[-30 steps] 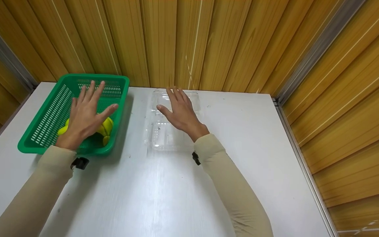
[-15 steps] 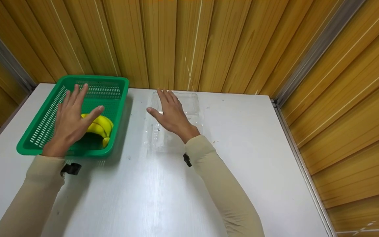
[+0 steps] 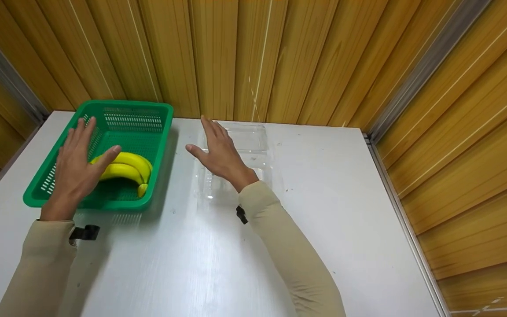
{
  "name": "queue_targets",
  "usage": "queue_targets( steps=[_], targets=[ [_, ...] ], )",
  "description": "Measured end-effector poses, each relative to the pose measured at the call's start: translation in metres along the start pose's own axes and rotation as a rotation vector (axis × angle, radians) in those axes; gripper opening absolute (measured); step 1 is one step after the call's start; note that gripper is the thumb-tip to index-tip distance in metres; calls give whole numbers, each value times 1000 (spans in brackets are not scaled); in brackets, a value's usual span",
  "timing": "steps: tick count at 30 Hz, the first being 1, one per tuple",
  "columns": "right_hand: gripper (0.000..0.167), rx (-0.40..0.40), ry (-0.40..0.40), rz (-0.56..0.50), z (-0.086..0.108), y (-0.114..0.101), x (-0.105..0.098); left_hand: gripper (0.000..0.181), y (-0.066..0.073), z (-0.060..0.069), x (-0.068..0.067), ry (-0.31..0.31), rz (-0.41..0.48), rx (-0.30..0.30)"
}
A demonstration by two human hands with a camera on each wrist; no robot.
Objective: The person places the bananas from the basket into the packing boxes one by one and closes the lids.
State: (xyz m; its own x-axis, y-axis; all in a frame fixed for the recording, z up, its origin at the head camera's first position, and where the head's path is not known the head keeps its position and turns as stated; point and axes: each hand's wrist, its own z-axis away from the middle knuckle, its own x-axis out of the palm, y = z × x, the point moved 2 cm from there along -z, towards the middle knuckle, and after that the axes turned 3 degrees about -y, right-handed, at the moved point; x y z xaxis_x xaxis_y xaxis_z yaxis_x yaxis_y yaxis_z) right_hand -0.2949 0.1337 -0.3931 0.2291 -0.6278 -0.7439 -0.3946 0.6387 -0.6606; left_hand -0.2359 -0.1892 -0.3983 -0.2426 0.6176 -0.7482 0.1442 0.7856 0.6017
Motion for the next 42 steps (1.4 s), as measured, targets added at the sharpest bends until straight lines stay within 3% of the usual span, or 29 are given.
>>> queue_targets(
  steps=[17,24,33,42],
  targets=[
    [87,-36,-37,2,-12,-18,21,95,-32,19,-16,104,126,-66],
    [85,-26,-46,-8,-16,-23,27,93,-38,23,-20,128,174,-98],
    [85,-75,-65,-36,-20,-29,29,88,-45,28,-26,181,230,-104],
    [85,-63,-88,-52,-24,-34,33,84,-57,37,-28,210,281,-155]
  ],
)
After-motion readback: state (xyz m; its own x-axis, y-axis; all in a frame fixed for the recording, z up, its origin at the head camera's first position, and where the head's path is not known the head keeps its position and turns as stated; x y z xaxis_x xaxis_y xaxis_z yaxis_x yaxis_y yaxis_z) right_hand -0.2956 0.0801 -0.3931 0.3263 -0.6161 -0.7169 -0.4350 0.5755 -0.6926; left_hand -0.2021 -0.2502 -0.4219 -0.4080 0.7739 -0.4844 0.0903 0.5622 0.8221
